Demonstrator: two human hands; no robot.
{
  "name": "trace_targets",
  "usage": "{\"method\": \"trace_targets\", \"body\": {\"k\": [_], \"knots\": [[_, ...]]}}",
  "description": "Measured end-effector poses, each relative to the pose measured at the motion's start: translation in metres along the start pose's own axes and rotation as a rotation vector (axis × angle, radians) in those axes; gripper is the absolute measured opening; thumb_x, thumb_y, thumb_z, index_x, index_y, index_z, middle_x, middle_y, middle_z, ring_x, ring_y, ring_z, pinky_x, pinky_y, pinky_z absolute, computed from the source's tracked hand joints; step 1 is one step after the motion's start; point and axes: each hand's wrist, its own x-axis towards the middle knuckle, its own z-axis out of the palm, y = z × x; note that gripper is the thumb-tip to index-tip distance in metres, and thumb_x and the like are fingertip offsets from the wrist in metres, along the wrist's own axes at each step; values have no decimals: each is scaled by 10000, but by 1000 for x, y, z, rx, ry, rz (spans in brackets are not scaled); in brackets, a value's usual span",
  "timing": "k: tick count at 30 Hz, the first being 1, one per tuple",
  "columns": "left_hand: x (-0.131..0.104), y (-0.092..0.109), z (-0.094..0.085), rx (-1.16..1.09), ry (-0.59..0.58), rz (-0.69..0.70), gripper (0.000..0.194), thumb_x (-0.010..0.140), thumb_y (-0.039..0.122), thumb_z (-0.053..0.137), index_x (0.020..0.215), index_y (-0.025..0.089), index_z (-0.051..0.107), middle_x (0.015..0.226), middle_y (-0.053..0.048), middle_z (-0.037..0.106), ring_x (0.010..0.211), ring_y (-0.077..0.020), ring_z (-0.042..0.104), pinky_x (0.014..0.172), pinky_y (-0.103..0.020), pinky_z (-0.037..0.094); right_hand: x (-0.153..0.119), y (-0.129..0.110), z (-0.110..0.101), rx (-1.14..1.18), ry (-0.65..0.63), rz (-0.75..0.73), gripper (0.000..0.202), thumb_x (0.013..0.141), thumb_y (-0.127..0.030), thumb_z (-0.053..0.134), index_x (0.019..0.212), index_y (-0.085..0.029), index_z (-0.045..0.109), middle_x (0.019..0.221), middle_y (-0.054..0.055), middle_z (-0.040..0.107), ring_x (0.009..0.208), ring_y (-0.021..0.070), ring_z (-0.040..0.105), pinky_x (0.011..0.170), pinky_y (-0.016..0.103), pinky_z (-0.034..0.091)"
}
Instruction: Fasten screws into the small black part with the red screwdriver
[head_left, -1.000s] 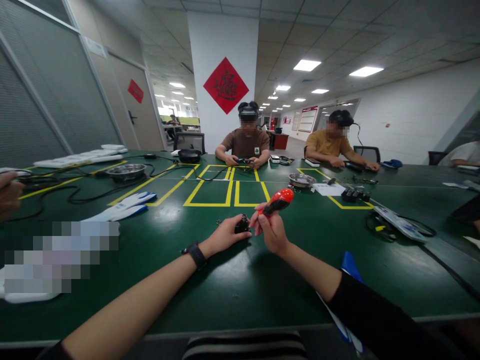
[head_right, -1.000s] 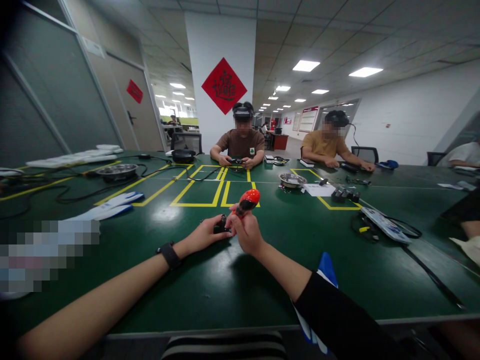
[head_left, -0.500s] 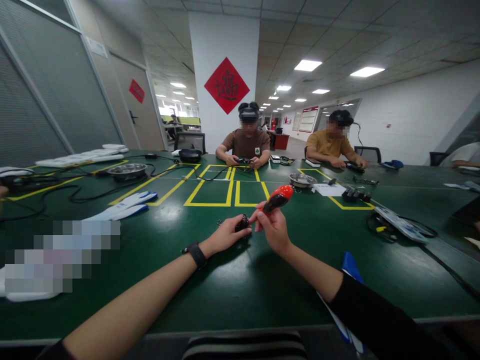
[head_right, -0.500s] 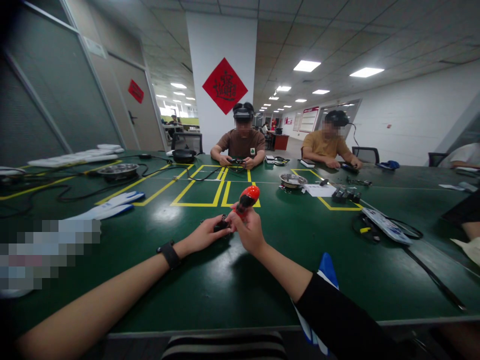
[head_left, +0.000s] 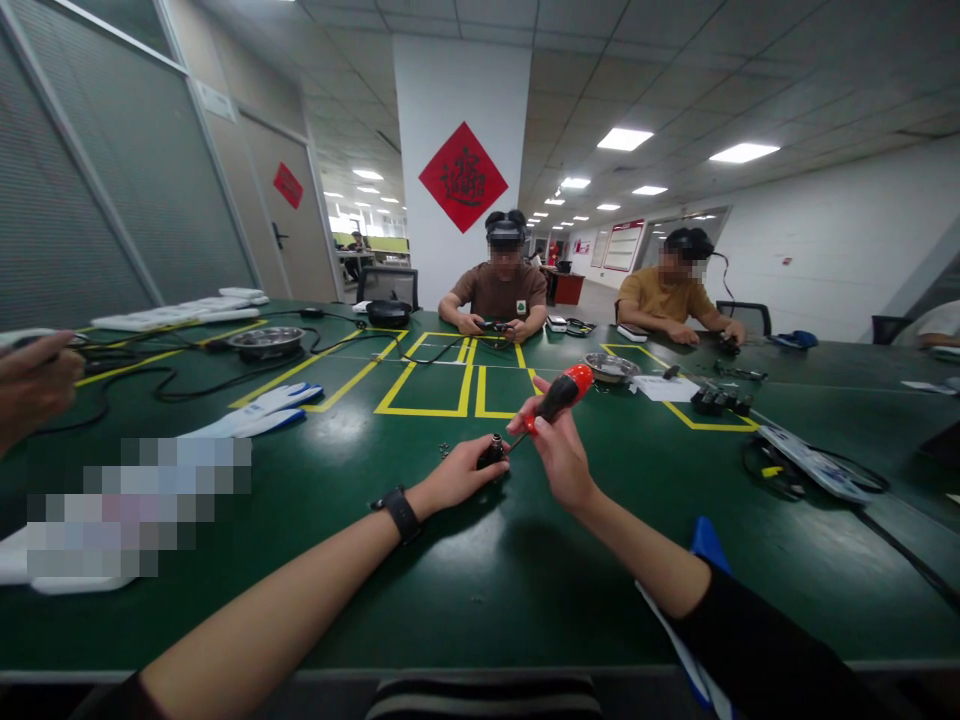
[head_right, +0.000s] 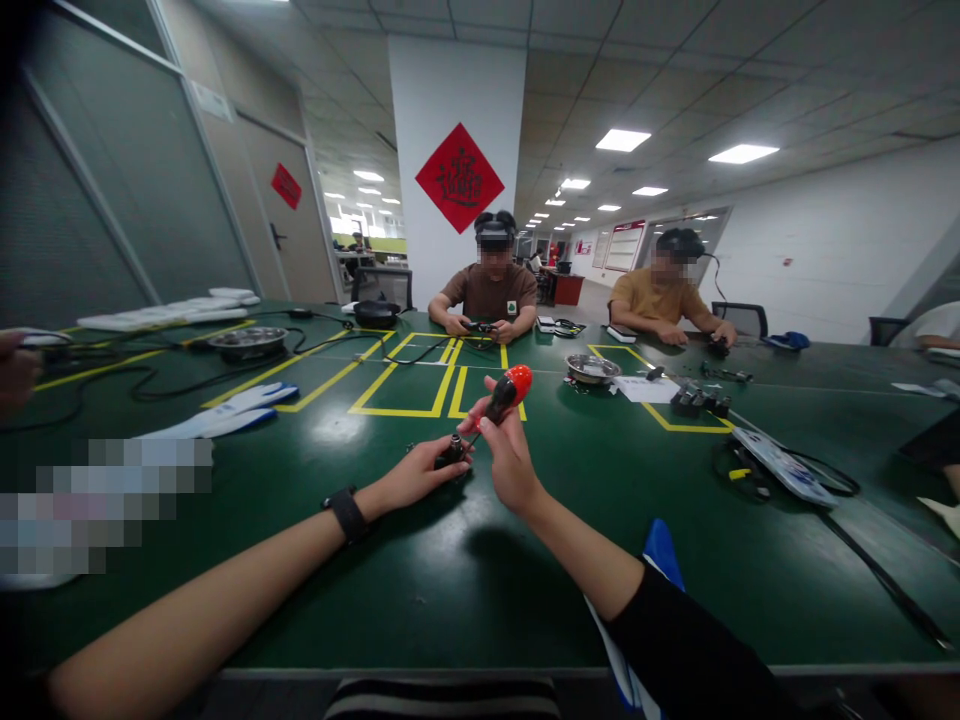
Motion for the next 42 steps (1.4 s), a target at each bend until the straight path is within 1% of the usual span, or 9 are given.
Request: {"method": "trace_targets", "body": {"k": [5,10,14,21,25,29,35,39,42], "knots": [[0,4,-1,-7,1,-7,280,820,360,514,1014,165,567,910,-40,645,815,-168,582,787,-288,446,2,-5,1,-160,25,-46,267,831,-252,522,1091,-225,466,1190,84,541,936,175,579,846,376,466],[0,7,-2,-7,0,-20,257,822,342,515,1015,179,565,922,-35,645,840,-166,584,788,-274,444,9,6,-11,-219,93,-47,75,818,-264,544,862,-205,528,859,28,599,835,162,572,832,353,462],[-1,10,-3,32,3,-16,245,828,346,506,1001,183,565,914,-35,642,831,-166,578,776,-272,441,11,15,-20,-113,192,-16,246,807,-226,532,1041,-249,459,866,-6,540,834,142,541,806,320,465],[-3,9,-2,80,21,-16,246,830,349,498,999,182,560,904,-44,637,816,-171,572,762,-274,439,9,6,-17,-173,117,-33,358,825,-232,494,1171,-240,403,1212,65,505,1019,174,518,874,365,442],[-3,8,-1,89,26,-9,256,828,350,498,1012,183,557,905,-44,633,807,-170,570,758,-277,439,9,10,-15,-136,102,-28,238,840,-271,497,1055,-221,407,988,52,607,868,165,582,810,357,466],[-3,9,-2,83,13,-5,255,824,351,502,1003,178,559,901,-46,634,811,-173,571,760,-282,440,9,16,-14,-101,134,-11,256,839,-275,492,1075,-248,398,791,-25,538,671,117,556,736,307,480],[-3,8,-2,76,11,1,257,823,353,503,1000,175,556,912,-53,633,822,-180,572,765,-290,442,5,11,-9,-104,70,-12,372,846,-209,425,1211,-264,373,921,1,538,740,117,568,806,333,467],[-3,6,-2,79,7,5,246,822,356,506,985,181,560,913,-48,634,816,-178,573,767,-288,443,3,8,-5,-169,62,-45,372,858,-250,462,1211,-252,346,1083,55,560,785,130,592,823,350,469],[-2,6,-2,85,4,-9,249,821,355,504,986,178,562,905,-48,634,805,-179,572,773,-295,444,1,8,-4,-191,83,-55,359,840,-274,510,1164,-246,361,1078,65,586,748,129,601,783,346,489]]}}
